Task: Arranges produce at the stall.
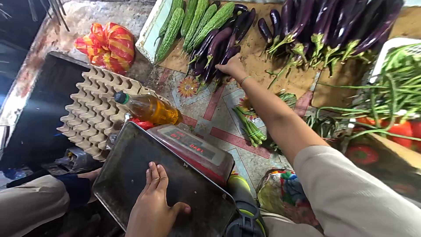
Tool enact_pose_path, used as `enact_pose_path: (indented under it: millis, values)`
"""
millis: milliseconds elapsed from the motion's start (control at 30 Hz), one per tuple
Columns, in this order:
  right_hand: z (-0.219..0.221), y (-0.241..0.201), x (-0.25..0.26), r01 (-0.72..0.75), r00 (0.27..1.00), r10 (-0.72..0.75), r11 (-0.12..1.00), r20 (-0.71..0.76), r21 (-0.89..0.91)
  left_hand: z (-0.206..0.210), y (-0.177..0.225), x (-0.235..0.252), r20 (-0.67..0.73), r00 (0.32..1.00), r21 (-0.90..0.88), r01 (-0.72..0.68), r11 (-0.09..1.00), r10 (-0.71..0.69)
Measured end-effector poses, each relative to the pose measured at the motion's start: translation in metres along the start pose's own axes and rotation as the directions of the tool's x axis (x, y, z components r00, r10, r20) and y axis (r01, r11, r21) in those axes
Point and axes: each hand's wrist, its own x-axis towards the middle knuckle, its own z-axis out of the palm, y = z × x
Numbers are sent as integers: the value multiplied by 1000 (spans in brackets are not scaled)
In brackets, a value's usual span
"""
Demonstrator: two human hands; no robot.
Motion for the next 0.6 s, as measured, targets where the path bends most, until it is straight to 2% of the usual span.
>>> enact_pose_path:
  millis: [67, 167, 300, 400, 467, 600]
  values:
    - [11, -1, -5, -39, 999, 39, 999, -32, 6, 0, 0, -1, -5, 1000, -13, -4, 1000, 4]
    - [-2, -13, -17, -23, 999, 18, 992, -38, -127, -2, 2, 0, 21, 1000, -5, 8, 1000, -8]
    - [-19, -8, 5, -2, 983, -32, 983, -180, -186, -3, 5, 1, 48, 998, 22, 35, 999, -36]
    - [-35, -11, 16, 51, 988, -86, 967, -131, -248, -3, 6, 2, 44, 998, 12, 38, 999, -38]
    - [-49, -8, 19, 112, 985, -134, 976, -110, -187, -3, 7, 1, 41, 998, 3, 39, 999, -39]
    - [-72, -8, 40, 188, 943, -208, 977, -260, -102, -3, 8, 1, 21, 999, -10, 31, 999, -30]
